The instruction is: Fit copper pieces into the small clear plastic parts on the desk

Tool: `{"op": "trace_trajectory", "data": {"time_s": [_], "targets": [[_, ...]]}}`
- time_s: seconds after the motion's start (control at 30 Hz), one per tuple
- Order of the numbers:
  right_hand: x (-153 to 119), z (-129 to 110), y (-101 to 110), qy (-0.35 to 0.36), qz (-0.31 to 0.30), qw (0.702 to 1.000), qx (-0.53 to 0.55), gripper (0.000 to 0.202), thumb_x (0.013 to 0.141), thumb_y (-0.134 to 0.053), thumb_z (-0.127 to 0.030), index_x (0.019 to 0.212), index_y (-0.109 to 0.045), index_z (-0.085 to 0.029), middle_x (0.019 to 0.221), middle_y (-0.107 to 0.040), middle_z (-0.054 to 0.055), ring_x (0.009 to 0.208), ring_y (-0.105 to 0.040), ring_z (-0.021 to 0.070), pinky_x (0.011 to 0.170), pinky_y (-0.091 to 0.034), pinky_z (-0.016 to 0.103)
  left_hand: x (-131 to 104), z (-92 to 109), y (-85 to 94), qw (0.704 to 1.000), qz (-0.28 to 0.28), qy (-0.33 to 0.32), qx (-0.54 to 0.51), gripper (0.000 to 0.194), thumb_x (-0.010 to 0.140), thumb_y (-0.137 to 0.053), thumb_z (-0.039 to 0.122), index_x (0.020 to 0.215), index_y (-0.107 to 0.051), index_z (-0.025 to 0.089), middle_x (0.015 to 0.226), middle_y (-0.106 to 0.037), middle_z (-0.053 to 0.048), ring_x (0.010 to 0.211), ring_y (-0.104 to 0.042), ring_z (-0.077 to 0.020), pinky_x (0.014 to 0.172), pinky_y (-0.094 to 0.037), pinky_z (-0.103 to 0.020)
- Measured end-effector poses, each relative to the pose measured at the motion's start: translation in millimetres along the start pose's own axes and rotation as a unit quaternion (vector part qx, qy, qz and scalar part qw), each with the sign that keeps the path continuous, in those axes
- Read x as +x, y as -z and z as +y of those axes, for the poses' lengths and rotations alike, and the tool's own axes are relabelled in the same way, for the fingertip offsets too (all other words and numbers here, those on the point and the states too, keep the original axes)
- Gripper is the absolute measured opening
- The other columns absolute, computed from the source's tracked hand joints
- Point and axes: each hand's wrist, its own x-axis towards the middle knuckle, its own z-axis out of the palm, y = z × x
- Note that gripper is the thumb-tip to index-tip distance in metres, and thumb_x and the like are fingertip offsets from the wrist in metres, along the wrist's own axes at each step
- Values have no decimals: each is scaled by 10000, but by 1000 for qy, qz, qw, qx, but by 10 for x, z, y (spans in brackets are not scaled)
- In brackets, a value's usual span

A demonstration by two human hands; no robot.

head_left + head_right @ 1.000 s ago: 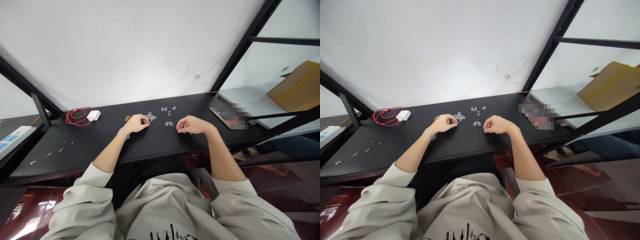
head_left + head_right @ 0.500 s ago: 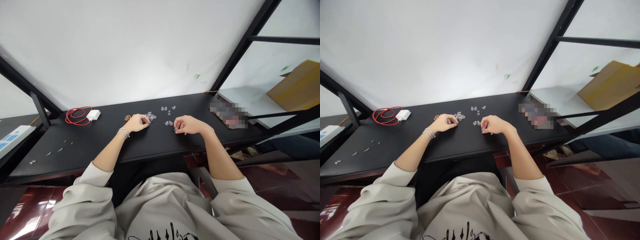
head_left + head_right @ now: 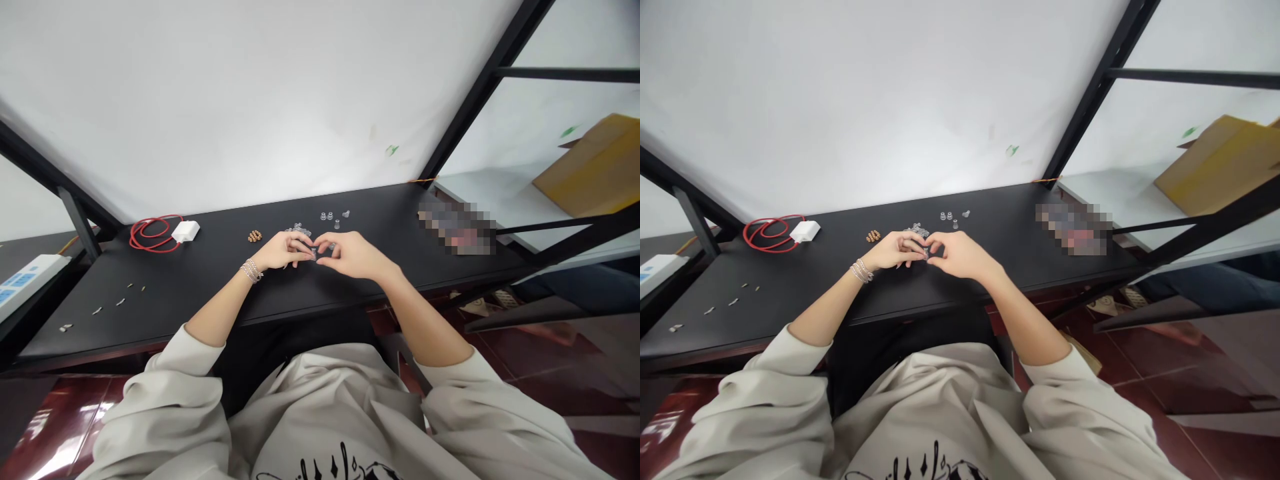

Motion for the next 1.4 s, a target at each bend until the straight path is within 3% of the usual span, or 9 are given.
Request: {"op": "trace_trajectory", "data": {"time_s": [0.13, 0.23, 0.4, 0.5, 0.7, 0.9, 1.07, 1.27, 1.4], "targets": [[54, -72, -166, 4, 11, 1000, 18, 170, 895, -650, -205, 1022, -763, -217, 960, -804, 45, 698, -729, 174, 754, -540, 289, -7, 13, 2, 1000, -4, -10, -10, 490, 720, -880, 347, 1104, -669, 128, 957, -794, -120, 515, -610, -89, 441, -448, -188], [67, 25, -56, -19, 30, 998, 48, 143, 900, -660, -255, 980, -766, -202, 825, -787, 38, 657, -724, 180, 730, -546, 291, -4, 15, 0, 1000, 4, -3, -13, 473, 738, -871, 376, 1084, -676, 119, 943, -783, -125, 518, -618, -102, 417, -447, -194], [30, 591, 360, -109, 205, 972, -30, 234, 840, -733, -365, 974, -781, -178, 851, -790, 82, 710, -738, 227, 757, -575, 346, 18, -27, 12, 999, 36, 3, 41, 350, 775, -844, 384, 970, -710, 126, 869, -756, -91, 535, -608, -92, 446, -467, -191], [3, 963, 476, -194, 253, 947, -31, 282, 820, -750, -372, 973, -782, -137, 785, -777, 107, 669, -740, 242, 685, -596, 352, 33, -68, 24, 998, 37, 6, 59, 314, 790, -827, 379, 946, -714, 132, 825, -740, -71, 531, -593, -86, 464, -472, -196], [276, 1206, 480, -229, 159, 960, 2, 195, 788, -778, -234, 939, -799, -114, 741, -773, 103, 599, -723, 200, 529, -590, 274, 43, -99, 57, 996, 56, -6, 71, 302, 800, -799, 395, 940, -717, 140, 796, -726, -59, 538, -590, -103, 503, -473, -230], [756, 1352, 590, -253, 115, 961, -8, 184, 789, -755, -133, 956, -819, -91, 671, -738, 84, 555, -666, 155, 457, -559, 229, 2, -68, 222, 934, 236, -1, 268, 208, 804, -769, 291, 989, -740, 202, 772, -731, -15, 668, -622, -146, 667, -480, -261], [785, 1507, 475, -255, 142, 956, -19, 214, 828, -728, -179, 992, -823, -81, 726, -763, 103, 579, -685, 172, 572, -602, 281, 15, -131, 267, 914, 214, 18, 344, 321, 761, -815, 263, 1075, -762, 219, 940, -741, -46, 858, -660, -213, 801, -497, -307], [753, 1231, 371, -172, 226, 952, -114, 202, 873, -676, -211, 970, -825, -116, 926, -803, 134, 905, -759, 251, 915, -572, 353, 53, -181, 223, 908, 184, 22, 376, 267, 860, -732, 260, 1114, -771, 190, 1021, -728, -74, 977, -663, -241, 925, -508, -353], [770, 685, 177, -63, 124, 984, -110, 206, 874, -722, -310, 992, -825, -176, 924, -803, 86, 839, -744, 230, 867, -566, 346, 48, -162, 215, 903, 186, 20, 386, 209, 874, -718, 257, 1063, -786, 197, 1043, -739, -68, 990, -675, -230, 971, -514, -348]]}}
